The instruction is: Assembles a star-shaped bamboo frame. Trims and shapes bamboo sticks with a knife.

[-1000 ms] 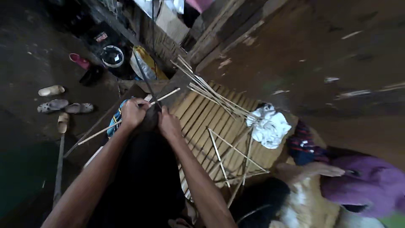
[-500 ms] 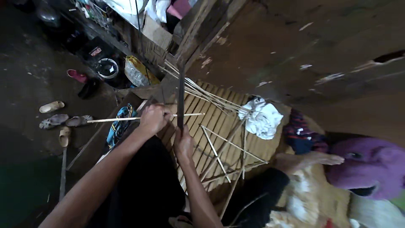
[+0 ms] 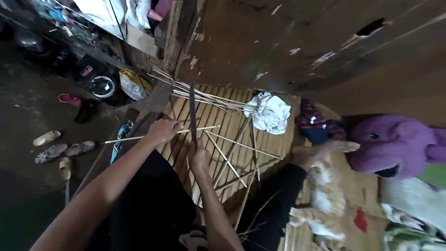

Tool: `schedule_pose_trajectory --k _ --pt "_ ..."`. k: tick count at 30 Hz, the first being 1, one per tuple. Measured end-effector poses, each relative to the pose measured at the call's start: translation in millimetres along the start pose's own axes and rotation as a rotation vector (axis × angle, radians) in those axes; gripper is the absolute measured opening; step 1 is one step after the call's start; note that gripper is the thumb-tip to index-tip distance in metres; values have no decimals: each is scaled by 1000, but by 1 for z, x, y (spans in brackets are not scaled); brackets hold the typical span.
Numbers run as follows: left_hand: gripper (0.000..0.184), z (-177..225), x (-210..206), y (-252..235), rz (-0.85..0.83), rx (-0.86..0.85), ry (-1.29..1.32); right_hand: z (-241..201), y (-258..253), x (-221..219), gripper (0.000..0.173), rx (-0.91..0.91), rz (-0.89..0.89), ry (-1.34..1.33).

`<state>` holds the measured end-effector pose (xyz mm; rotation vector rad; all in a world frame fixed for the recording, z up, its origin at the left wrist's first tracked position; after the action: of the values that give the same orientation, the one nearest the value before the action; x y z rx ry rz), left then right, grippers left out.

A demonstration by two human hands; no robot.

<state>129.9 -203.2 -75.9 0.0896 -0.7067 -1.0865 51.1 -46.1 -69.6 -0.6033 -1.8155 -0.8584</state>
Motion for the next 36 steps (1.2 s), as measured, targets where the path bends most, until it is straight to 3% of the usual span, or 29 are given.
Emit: schedule_pose_trajectory --k 5,11,22,29,32,36 --pt "31 5 1 9 -147 -16 23 -11 -2 -6 33 68 -15 -20" --pt "29 -29 35 27 93 87 -48 -64 -22 -9 36 201 -220 30" --pt "33 -106 79 50 330 260 120 -154 -47 -41 36 433 -304 193" --pt "40 -134 68 51 337 245 304 -163 -45 -42 37 449 -306 371" --pt "30 -126 65 56 375 189 257 -161 -39 -33 36 438 -298 417" --pt "33 -122 61 62 409 242 109 -153 -40 -39 38 378 -332 453"
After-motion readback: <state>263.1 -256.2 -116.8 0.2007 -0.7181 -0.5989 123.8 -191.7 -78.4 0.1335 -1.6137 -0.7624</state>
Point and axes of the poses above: each hand's wrist, its own y-axis away from the middle knuckle, its own x-axis out of the back of the hand, z = x × y, the point moved 4 cm from there along -y, towards the middle knuckle, and after that the axes turned 10 degrees about y, right-handed, at the moved point
